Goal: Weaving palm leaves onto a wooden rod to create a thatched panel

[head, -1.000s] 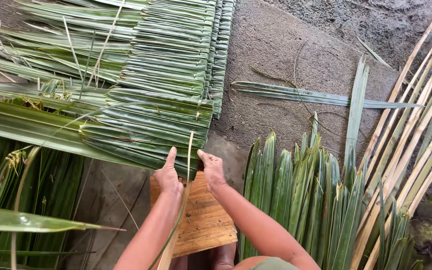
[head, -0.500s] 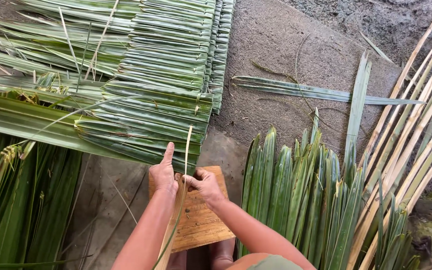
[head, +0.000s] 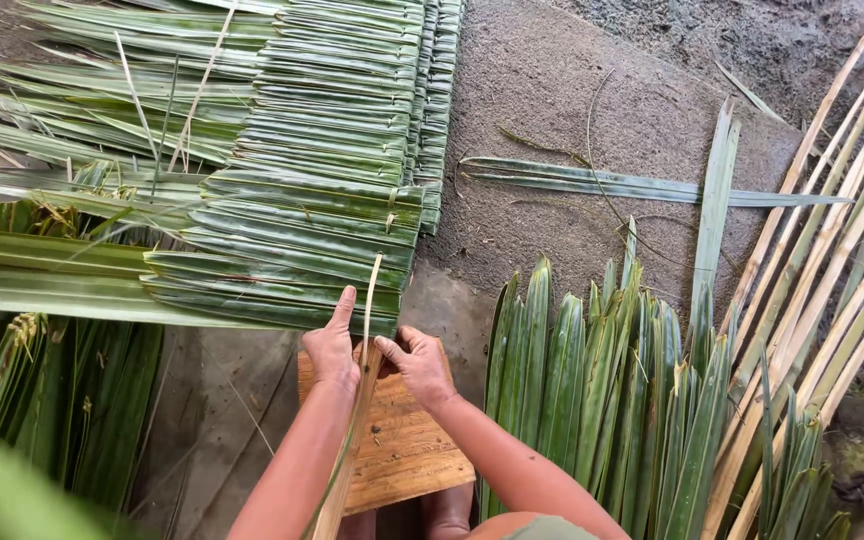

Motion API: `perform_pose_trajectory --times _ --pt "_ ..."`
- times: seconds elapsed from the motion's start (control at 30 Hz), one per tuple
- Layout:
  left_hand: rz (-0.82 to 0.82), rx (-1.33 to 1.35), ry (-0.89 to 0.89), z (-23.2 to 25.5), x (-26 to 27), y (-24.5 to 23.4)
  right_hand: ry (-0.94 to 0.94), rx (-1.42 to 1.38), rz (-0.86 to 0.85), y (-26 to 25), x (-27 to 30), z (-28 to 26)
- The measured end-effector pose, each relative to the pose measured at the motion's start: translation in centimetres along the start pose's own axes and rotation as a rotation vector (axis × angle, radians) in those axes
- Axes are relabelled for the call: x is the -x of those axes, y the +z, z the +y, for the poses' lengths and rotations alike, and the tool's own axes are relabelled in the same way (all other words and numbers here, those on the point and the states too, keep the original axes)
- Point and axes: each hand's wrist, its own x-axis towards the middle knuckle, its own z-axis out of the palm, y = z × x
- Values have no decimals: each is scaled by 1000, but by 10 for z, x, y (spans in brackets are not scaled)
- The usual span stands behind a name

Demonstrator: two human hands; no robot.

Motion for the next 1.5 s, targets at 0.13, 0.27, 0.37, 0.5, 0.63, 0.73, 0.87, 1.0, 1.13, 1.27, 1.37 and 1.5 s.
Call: perform_pose_trajectory --times 0.13,0.27,0.37,0.5,0.63,0.73,0.87,1.0,1.13,1.27,1.37,1.5 --pt "-12 32 -14 -21 -20 -7 5 66 -13 2 5 -7" --pt "-12 29 -12 -30 -36 -8 32 152 -14 6 17 -56" --pt "-17 14 2 -12 -19 -1 -316 538 107 -14 -10 -65" --pt "-30 66 13 -10 -16 8 -961 1083 76 -1 -37 -97" --pt "-11 115 -19 11 -5 12 -1090 1244 41 17 -54 -107" --pt "-29 165 -76 2 -11 11 -1175 1326 5 12 -65 -104" --pt "39 198 -117 -14 -27 10 -1112 1338 -32 -5 -86 -85" --pt "134 136 -42 -6 -22 14 -853 987 -51 -10 -84 -94" --pt "142 134 -15 -4 -4 13 -856 876 -40 8 -92 -123" --pt "72 130 23 18 20 19 -813 1176 -282 53 -111 -136" --pt "52 140 -7 25 16 19 -783 1516 -361 71 -135 -131" --pt "38 121 -37 25 10 19 -753 1719 -423 82 -134 -136"
